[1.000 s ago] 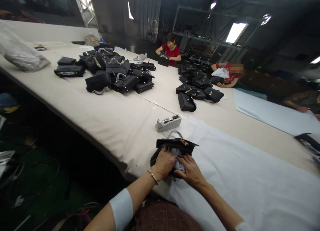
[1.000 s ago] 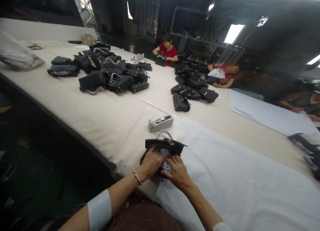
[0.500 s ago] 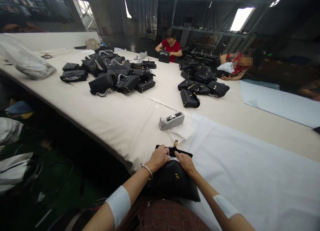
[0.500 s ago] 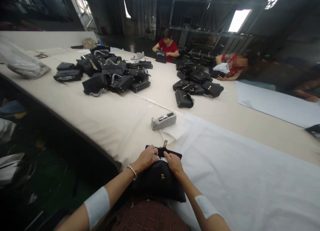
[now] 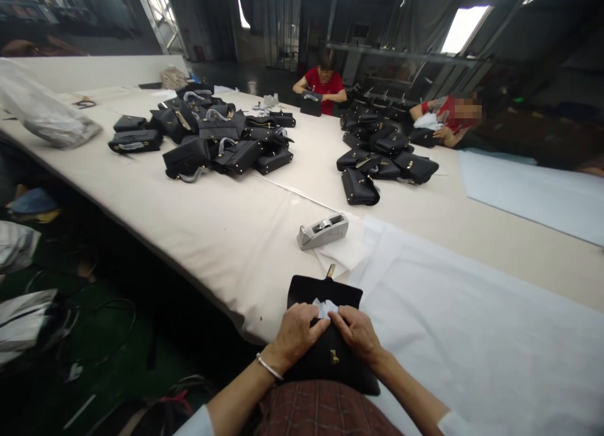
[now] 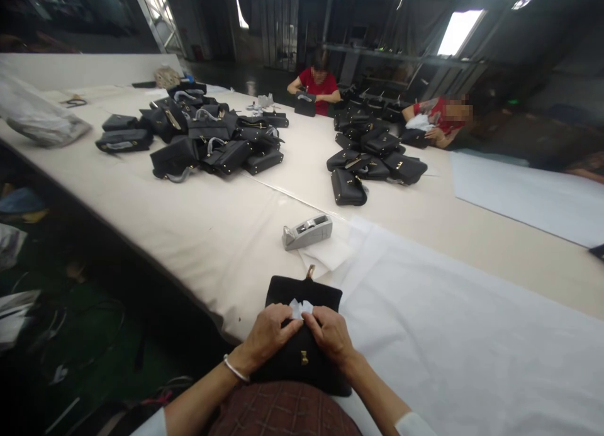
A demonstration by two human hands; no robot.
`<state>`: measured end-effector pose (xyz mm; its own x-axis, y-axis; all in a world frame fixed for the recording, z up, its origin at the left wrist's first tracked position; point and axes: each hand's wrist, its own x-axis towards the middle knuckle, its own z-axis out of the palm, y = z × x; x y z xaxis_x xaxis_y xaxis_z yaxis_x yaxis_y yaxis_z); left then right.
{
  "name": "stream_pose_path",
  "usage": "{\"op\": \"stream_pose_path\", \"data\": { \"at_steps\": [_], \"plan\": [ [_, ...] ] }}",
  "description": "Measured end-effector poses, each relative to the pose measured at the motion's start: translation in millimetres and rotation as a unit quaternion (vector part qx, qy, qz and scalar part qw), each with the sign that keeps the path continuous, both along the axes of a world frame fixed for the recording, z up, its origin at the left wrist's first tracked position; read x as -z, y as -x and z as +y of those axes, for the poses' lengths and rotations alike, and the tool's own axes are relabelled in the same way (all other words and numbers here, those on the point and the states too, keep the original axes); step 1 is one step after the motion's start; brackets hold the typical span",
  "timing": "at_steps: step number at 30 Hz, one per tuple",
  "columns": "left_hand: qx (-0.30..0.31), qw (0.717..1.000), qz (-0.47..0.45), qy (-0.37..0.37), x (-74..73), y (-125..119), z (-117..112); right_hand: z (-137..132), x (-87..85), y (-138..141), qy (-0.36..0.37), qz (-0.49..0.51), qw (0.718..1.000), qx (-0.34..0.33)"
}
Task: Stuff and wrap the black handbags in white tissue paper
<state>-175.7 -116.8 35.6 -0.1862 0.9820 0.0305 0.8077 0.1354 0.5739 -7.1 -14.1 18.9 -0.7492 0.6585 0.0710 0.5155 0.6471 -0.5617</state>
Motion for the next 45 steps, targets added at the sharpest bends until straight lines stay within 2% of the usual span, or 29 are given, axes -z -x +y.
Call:
{"op": "stream_pose_path", "data": {
  "at_steps": [2,3,5,8,10,13,14,17,19,22,24,27,29,31,33,36,39,42,45],
  "plan": [
    [0.026,0.999,0.005,-0.041,-10.0,1.4,3.4,6.6,-2.6,6.9,-0.006,0.006,1.0,-0.008],
    [0.029,0.999,0.007,-0.036,-12.3,4.3,6.7,10.5,-2.1,11.8,-0.009,-0.002,1.0,-0.009],
    [-0.002,0.999,0.005,0.047,-8.1,14.3,19.1,20.3,4.5,25.4,-0.007,-0.054,0.998,0.008],
    [-0.071,0.977,0.002,0.203,12.6,33.2,48.9,39.3,24.7,51.1,0.013,-0.166,0.984,0.059],
    [-0.085,0.968,0.01,0.235,23.3,41.3,66.7,51.4,37.7,64.4,0.018,-0.196,0.978,0.075],
    [-0.072,0.976,0.034,0.2,24.3,35.8,71.8,61.7,50.4,69.9,0.015,-0.194,0.978,0.075],
    [-0.062,0.982,0.047,0.17,23.1,29.2,66.7,62.4,53.9,68.5,0.015,-0.195,0.978,0.076],
    [0.01,0.995,0.096,0.008,24.7,6.2,40.8,59.2,67.0,62.3,0.011,-0.184,0.98,0.071],
    [0.066,0.99,0.123,-0.034,31.3,-3.5,25.6,55.5,77.0,60.4,0.001,-0.157,0.985,0.07],
    [0.101,0.984,0.143,-0.019,44.8,-5.6,17.4,52.7,87.2,60.1,-0.004,-0.092,0.992,0.081],
    [0.088,0.987,0.137,-0.015,52.3,-3.2,19.3,55.1,87.3,57.1,0.025,-0.029,0.997,0.073],
    [0.056,0.991,0.119,-0.02,57.4,-2.0,23.7,69.6,77.5,40.6,0.079,0.09,0.992,0.037],
    [0.038,0.994,0.105,-0.01,57.0,-3.7,25.3,88.7,69.3,22.0,0.048,0.158,0.985,0.05],
    [0.026,0.996,0.088,0.007,54.6,-5.8,26.5,114.8,64.8,2.2,-0.041,0.185,0.978,0.092],
    [0.021,0.997,0.073,0.02,51.3,-7.0,27.8,143.8,66.7,-13.1,-0.128,0.154,0.974,0.109],
    [0.014,0.998,0.053,0.037,46.4,-7.1,30.0,181.9,79.0,-22.2,-0.178,0.057,0.982,0.038],
    [0.004,0.998,0.036,0.058,42.8,-6.8,31.0,207.5,92.4,-19.6,-0.178,0.01,0.983,-0.053],
    [0.004,0.998,0.028,0.064,41.2,-7.5,30.7,224.2,97.4,-18.0,-0.15,-0.005,0.986,-0.077],
    [0.005,0.997,0.023,0.068,40.8,-8.4,30.9,237.1,92.5,-22.6,-0.101,-0.034,0.99,-0.096]
  ]
}}
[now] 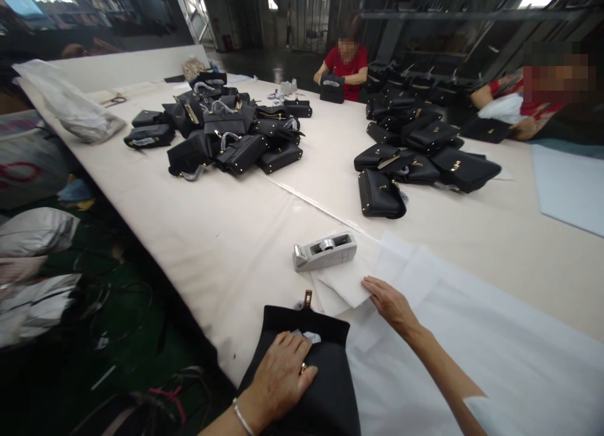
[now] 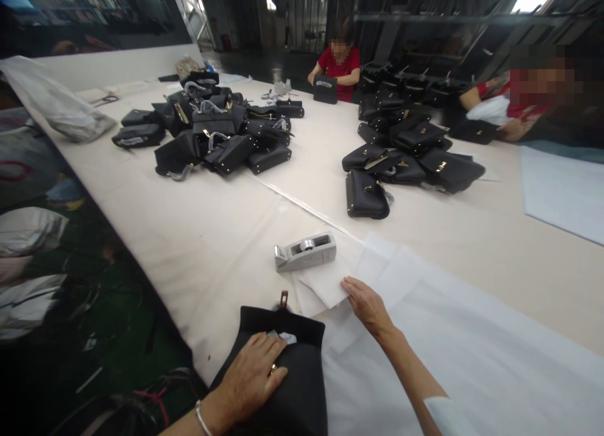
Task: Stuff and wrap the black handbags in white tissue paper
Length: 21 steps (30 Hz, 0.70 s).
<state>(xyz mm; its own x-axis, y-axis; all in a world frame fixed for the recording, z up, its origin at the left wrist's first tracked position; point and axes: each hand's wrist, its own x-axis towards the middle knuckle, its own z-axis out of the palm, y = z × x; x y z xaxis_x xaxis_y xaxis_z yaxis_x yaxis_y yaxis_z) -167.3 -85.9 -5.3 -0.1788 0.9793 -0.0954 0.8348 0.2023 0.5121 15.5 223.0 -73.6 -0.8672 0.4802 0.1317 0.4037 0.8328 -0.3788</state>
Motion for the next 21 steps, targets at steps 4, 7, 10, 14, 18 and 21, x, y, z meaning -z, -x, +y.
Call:
{"op": "stream_pose_path", "data": {
  "at_steps": [4,7,10,14,18,21],
  "plan": [
    [-0.004,1.0,-0.004,0.011,-0.9,0.1,1.6,15.0,-13.2,-7.1,0.046,-0.042,0.998,-0.027],
    [-0.006,1.0,-0.004,0.015,-0.9,0.0,1.8,25.6,-22.7,-6.2,0.066,-0.079,0.993,-0.048],
    [-0.008,1.0,-0.001,0.009,1.4,-0.7,0.8,36.4,-31.8,0.8,0.092,-0.117,0.986,-0.073],
    [-0.012,1.0,0.002,0.008,5.0,-1.6,-0.9,50.6,-46.6,14.6,0.146,-0.159,0.972,-0.089],
    [-0.013,1.0,0.002,0.013,4.9,-2.1,-1.5,57.3,-56.7,25.1,0.188,-0.194,0.958,-0.096],
    [-0.013,1.0,0.003,0.012,3.5,-1.7,-0.7,51.5,-48.9,27.0,0.148,-0.169,0.968,-0.111]
  ]
}}
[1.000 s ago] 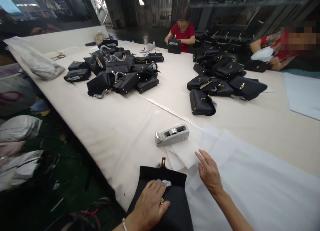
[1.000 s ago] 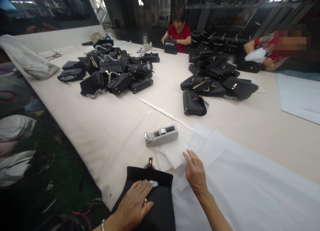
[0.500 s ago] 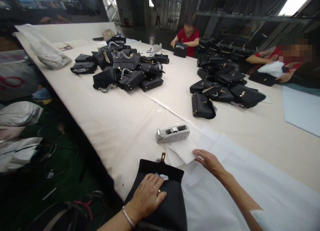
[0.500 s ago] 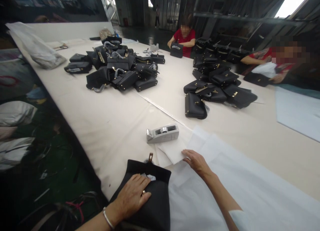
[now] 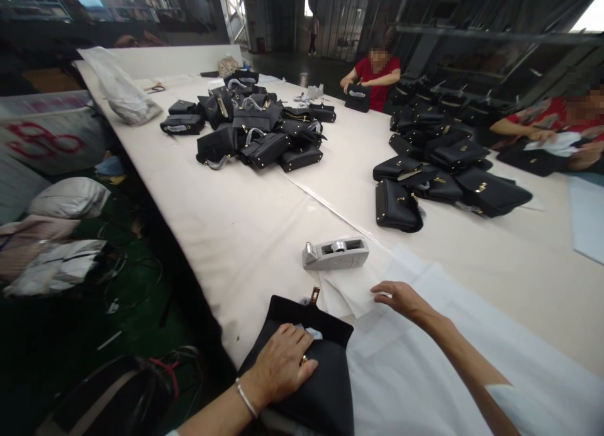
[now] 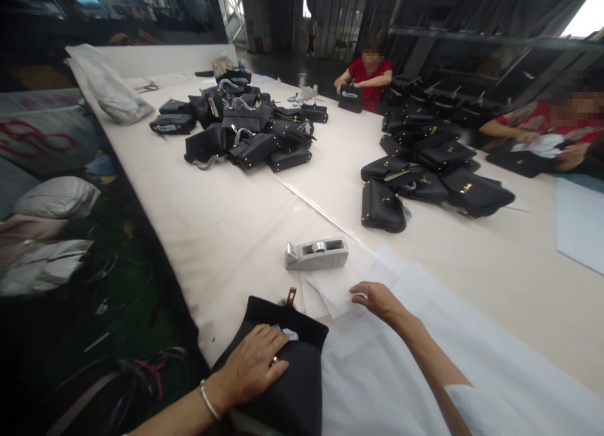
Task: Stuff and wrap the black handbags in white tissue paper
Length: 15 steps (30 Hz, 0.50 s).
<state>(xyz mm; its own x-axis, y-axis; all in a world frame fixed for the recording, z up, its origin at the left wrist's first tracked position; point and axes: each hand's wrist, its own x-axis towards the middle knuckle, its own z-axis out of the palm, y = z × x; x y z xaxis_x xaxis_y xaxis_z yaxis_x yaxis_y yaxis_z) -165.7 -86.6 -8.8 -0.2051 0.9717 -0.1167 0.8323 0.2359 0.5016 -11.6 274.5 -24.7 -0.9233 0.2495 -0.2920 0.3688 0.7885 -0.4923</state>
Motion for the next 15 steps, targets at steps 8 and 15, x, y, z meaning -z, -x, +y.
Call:
{"op": "stream_pose_path", "data": {
  "at_steps": [8,15],
  "plan": [
    [0.0,1.0,0.015,0.009,-4.1,-0.1,2.7,0.8,-14.3,25.8,-0.119,0.07,0.99,-0.026],
    [0.005,0.999,0.037,-0.007,-5.2,-0.4,4.5,17.0,-113.1,74.4,-0.21,-0.013,0.974,-0.087]
  ]
}}
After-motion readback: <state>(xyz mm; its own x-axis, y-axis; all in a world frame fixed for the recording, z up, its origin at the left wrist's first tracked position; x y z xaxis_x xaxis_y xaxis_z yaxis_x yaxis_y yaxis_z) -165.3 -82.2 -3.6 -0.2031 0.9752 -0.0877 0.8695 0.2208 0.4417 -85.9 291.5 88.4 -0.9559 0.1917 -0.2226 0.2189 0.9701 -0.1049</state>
